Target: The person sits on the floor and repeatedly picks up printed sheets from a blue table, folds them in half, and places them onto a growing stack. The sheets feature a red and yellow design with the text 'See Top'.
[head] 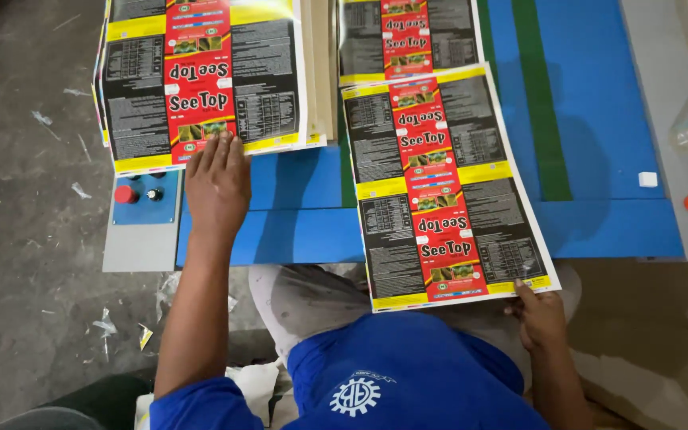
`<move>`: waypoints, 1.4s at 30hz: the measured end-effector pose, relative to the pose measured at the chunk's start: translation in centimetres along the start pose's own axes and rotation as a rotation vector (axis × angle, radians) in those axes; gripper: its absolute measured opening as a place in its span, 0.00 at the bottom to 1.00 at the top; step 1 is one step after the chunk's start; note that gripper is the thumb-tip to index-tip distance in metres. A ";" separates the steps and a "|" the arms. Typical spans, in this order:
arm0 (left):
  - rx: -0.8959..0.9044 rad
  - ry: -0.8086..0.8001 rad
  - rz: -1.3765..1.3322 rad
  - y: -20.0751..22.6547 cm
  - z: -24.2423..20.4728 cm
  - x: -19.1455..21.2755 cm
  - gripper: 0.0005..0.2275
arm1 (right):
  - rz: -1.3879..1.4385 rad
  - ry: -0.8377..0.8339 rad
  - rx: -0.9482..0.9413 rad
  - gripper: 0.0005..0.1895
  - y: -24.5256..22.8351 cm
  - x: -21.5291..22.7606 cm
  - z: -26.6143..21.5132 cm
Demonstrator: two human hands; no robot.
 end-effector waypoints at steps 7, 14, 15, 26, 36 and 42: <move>0.037 0.096 -0.054 5.6 0.8 6.8 0.08 | -0.099 -0.012 -0.032 0.09 -1.4 -4.5 -1.1; 0.128 0.091 -0.175 7.3 -0.8 6.3 0.08 | -0.168 -0.189 0.185 0.06 -4.3 -11.3 3.8; 0.133 0.088 -0.174 7.4 -0.9 6.2 0.08 | -0.129 -0.169 0.173 0.06 -4.8 -11.9 4.7; -0.019 0.102 -0.310 10.9 -2.2 7.6 0.11 | -0.094 -0.207 -0.065 0.20 -5.7 -14.8 4.7; -0.266 -0.160 -0.528 23.6 -5.2 1.5 0.19 | -0.090 -0.627 0.032 0.19 -11.0 -26.7 -5.6; -0.253 -0.046 -0.659 20.8 -3.0 3.8 0.21 | 0.042 -0.352 0.107 0.10 -10.0 -19.8 -1.5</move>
Point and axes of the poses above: each hand's wrist, its own z-axis towards the middle knuckle, its own x-axis out of the back of the hand, y = z × x, the point moved 10 cm from there along z, towards the middle knuckle
